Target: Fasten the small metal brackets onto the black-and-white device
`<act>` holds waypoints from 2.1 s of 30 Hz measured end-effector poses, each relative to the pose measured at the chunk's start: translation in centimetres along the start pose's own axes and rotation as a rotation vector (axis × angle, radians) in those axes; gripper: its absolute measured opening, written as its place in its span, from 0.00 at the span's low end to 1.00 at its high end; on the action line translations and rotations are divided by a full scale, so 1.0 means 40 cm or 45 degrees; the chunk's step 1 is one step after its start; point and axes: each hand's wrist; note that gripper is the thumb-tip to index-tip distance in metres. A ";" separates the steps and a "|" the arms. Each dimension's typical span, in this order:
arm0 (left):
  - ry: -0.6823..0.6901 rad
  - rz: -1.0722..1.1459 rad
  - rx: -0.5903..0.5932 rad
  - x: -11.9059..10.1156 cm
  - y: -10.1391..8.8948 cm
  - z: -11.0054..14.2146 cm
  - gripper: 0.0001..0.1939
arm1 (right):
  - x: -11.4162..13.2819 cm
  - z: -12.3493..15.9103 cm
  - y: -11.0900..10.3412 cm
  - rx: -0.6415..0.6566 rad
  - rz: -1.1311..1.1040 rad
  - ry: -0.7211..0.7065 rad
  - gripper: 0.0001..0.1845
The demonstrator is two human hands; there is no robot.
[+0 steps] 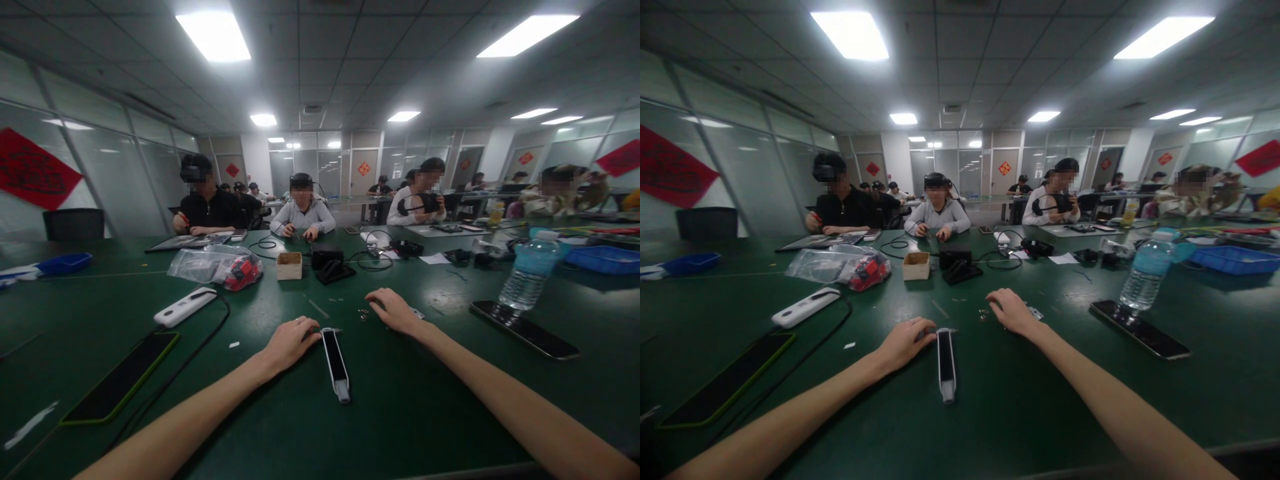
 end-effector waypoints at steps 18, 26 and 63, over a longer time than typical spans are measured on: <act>0.032 -0.007 -0.061 -0.005 0.004 0.002 0.13 | 0.042 0.004 -0.016 0.298 0.028 -0.101 0.08; 0.012 0.025 -0.049 -0.006 0.001 0.004 0.14 | 0.053 0.005 -0.020 0.261 -0.054 -0.010 0.05; 0.625 -0.037 -0.340 -0.016 -0.011 0.025 0.12 | 0.328 0.063 0.003 0.256 -1.099 0.019 0.09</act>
Point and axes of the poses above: each hand's wrist, its own z-axis away from the middle knuckle, its own y-axis out of the palm, x = y × z, and after that the axes turned 2 degrees about x, right-handed
